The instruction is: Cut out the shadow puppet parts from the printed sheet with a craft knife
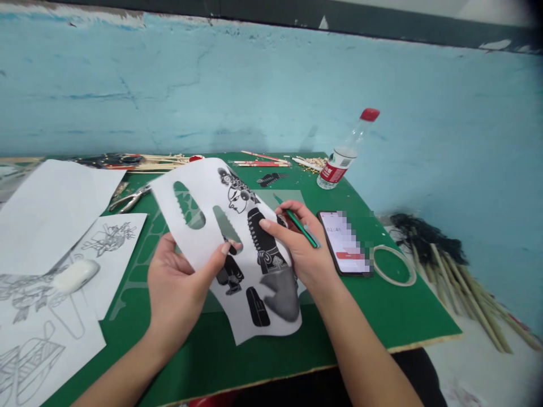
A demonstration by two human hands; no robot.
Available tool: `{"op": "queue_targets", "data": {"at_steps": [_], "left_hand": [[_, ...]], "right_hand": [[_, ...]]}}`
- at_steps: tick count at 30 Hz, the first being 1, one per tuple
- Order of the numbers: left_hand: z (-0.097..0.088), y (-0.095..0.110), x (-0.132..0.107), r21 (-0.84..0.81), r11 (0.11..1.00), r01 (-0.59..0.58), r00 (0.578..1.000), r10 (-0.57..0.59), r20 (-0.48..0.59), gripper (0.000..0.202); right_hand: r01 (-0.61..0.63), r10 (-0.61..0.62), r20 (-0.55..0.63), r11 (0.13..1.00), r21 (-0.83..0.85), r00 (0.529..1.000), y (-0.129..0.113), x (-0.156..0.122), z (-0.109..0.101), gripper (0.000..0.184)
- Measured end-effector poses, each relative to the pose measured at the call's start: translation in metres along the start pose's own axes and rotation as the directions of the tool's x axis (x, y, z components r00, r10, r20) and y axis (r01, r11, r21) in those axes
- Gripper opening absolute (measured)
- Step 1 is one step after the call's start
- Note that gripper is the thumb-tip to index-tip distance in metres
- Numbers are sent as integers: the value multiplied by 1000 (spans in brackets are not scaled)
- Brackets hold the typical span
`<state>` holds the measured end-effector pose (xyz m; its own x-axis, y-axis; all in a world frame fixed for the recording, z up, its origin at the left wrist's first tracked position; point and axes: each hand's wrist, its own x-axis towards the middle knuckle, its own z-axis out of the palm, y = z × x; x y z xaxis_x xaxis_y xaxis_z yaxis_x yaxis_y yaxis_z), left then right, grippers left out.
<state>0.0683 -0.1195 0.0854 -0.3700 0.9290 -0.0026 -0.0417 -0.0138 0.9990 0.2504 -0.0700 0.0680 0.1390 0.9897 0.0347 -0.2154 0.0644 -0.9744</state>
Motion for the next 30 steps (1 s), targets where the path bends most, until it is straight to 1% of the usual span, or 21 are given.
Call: {"op": "queue_targets", "data": {"at_steps": [2, 3, 7, 10, 13, 16, 19, 21, 22, 23, 25, 26, 27, 28, 30], "left_hand": [[0, -3, 3, -94, 996, 2, 999, 2, 43, 57], [-1, -4, 4, -114, 993, 11, 999, -5, 54, 57], [-1, -2, 5, -133, 989, 67, 994, -55, 93, 62], [0, 1, 3, -114, 989, 94, 994, -86, 69, 65], [1, 2, 1, -105, 987, 122, 992, -119, 33, 68], [0, 3, 0, -112, 981, 156, 987, -152, 49, 72], [-3, 1, 2, -125, 974, 190, 980, -180, 81, 78], [-5, -2, 4, -121, 970, 213, 974, -201, 102, 83], [-5, -3, 5, -109, 969, 223, 971, -210, 115, 87], [-6, -5, 6, -92, 969, 227, 969, -215, 125, 90], [-7, -8, 8, -59, 971, 232, 965, -222, 140, 94], [-7, -9, 9, -49, 970, 236, 963, -227, 145, 95], [-7, -10, 10, -45, 969, 241, 961, -233, 146, 96], [-6, -11, 11, -46, 968, 248, 960, -239, 150, 95], [-5, -14, 13, -53, 963, 265, 954, -254, 161, 93]], "right_hand": [[8, -8, -7, 1000, 18, 1000, 1, 1, -1, 50], [6, -6, -2, 1000, 20, 1000, 1, 2, -2, 49], [-29, 28, 15, 999, 21, 999, 0, 1, -2, 48], [-48, 47, 29, 999, 24, 998, -1, 0, -1, 48], [-40, 39, 47, 999, 8, 998, -1, -1, 0, 47], [44, -41, 43, 997, -60, 998, -1, -2, 0, 41], [180, -175, 44, 957, -228, 984, 0, -4, 1, 31], [266, -263, 61, 891, -368, 963, 1, -6, 3, 25], [327, -328, 76, 839, -435, 942, 2, -6, 4, 21], [402, -411, 97, 768, -499, 906, 3, -6, 5, 16], [542, -572, 166, 587, -602, 803, 5, -5, 6, 7], [587, -627, 202, 499, -638, 753, 7, -5, 6, 10], [608, -658, 230, 430, -667, 717, 8, -4, 6, 14], [613, -667, 250, 386, -689, 702, 9, -3, 5, 16], [615, -672, 268, 350, -707, 690, 10, -1, 4, 15]]}}
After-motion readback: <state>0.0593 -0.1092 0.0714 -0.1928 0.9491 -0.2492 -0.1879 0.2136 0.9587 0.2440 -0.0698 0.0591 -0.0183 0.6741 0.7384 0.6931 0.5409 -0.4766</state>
